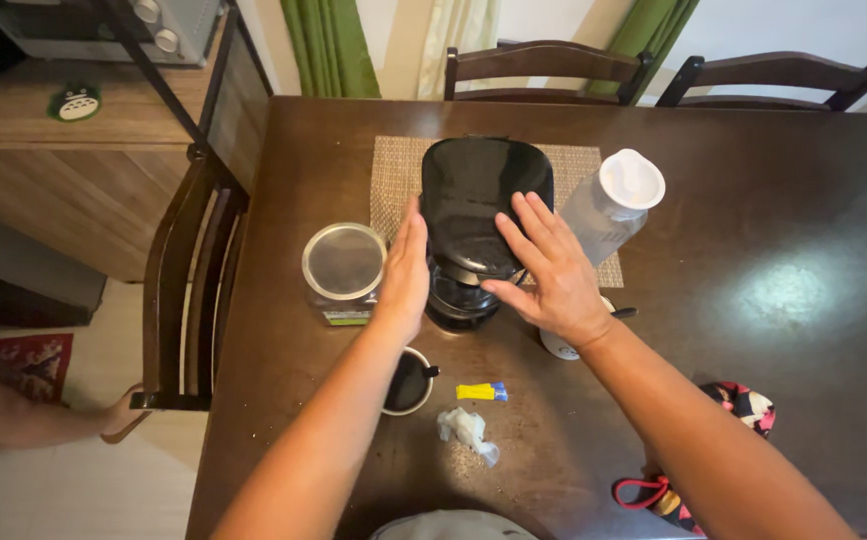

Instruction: The person wipes the inside and outside of a glass coffee carafe with a white cloth, then places it into a drip coffee maker. They close the lid, plug the machine into a wall outlet, and move the coffee maker to a shelf.

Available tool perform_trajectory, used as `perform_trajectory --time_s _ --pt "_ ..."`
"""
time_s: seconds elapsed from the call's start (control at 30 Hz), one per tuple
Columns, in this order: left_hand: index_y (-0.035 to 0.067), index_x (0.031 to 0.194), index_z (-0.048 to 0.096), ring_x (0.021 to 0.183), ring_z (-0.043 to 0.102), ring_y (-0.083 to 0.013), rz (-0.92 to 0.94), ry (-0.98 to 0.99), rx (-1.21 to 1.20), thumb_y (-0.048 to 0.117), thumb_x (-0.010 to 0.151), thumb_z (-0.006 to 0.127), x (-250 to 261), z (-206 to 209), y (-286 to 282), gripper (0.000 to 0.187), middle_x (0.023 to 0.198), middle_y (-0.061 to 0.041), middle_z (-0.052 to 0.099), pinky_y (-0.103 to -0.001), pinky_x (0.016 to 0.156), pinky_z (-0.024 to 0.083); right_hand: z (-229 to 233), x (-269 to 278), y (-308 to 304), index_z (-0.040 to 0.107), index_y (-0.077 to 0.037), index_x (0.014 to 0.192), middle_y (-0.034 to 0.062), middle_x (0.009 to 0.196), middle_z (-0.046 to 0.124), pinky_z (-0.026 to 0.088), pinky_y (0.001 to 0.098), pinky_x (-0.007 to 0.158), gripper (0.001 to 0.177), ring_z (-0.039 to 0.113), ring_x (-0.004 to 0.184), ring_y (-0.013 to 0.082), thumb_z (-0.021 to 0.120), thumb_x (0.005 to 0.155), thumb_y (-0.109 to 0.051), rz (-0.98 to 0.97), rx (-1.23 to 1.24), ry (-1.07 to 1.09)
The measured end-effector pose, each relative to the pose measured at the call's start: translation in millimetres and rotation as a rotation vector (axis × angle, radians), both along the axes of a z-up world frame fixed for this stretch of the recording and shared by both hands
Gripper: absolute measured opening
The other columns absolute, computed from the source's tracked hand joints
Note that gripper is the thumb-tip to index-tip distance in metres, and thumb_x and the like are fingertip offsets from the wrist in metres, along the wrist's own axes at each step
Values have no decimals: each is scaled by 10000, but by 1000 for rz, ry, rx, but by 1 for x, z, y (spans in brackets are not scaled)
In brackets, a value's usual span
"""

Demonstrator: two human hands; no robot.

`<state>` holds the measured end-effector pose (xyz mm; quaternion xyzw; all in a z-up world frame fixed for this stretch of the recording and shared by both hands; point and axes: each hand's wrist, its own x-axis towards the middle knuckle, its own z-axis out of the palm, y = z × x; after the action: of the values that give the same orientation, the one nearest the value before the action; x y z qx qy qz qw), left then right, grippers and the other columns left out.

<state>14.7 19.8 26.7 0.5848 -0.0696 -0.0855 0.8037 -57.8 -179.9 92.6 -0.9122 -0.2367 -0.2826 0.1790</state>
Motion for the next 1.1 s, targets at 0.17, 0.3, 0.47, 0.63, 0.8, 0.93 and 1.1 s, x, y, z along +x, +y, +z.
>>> perform_trajectory --time_s 0.17,0.3,0.47,0.63,0.8,0.93,1.1 --pt "123 1628 250 1500 369 -199 8 87 -207 544 1057 252 -10 11 -22 709 1665 -71 345 -314 1210 277 -6 2 2 563 -4 1446 236 1567 462 374 524 1200 746 422 1481 428 822 854 -376 5 41 -26" --pt "122 1634 225 1500 368 -195 41 79 -155 554 1057 234 -16 7 -27 721 1664 -74 345 -313 1214 268 -9 -2 2 565 -3 1439 222 1560 473 363 539 1201 753 427 1478 413 829 842 -379 -13 44 0" --pt "124 1637 203 1506 361 -190 35 74 -166 561 1061 214 -12 4 -27 723 1670 -73 327 -306 1221 258 -7 -1 1 566 -3 1437 216 1557 484 354 542 1208 746 429 1481 408 838 839 -357 -17 55 7" --pt "134 1639 229 1468 413 -202 44 77 -157 557 1056 208 -12 1 -25 721 1632 -90 396 -310 1202 287 -9 -1 8 575 -10 1430 213 1554 497 358 528 1213 722 441 1484 406 845 841 -327 -10 121 14" --pt "123 1635 242 1468 421 -211 20 60 -200 533 1060 252 -7 1 -24 706 1635 -99 395 -322 1202 302 1 2 7 543 -51 1477 174 1613 435 336 529 1253 764 395 1525 406 833 869 -412 -14 88 82" --pt "98 1624 248 1512 369 -196 81 41 -149 534 1082 237 -4 1 -28 696 1679 -84 330 -320 1228 274 14 11 -3 455 -52 1516 310 1616 215 160 658 1171 1074 211 1496 507 849 691 -617 -160 -107 166" --pt "128 1641 175 1525 306 -209 73 15 -206 505 1076 222 -11 2 -35 682 1690 -84 267 -338 1236 236 16 28 -13 351 4 1584 435 1627 78 154 638 1214 1199 73 1516 595 844 703 -643 18 15 263"
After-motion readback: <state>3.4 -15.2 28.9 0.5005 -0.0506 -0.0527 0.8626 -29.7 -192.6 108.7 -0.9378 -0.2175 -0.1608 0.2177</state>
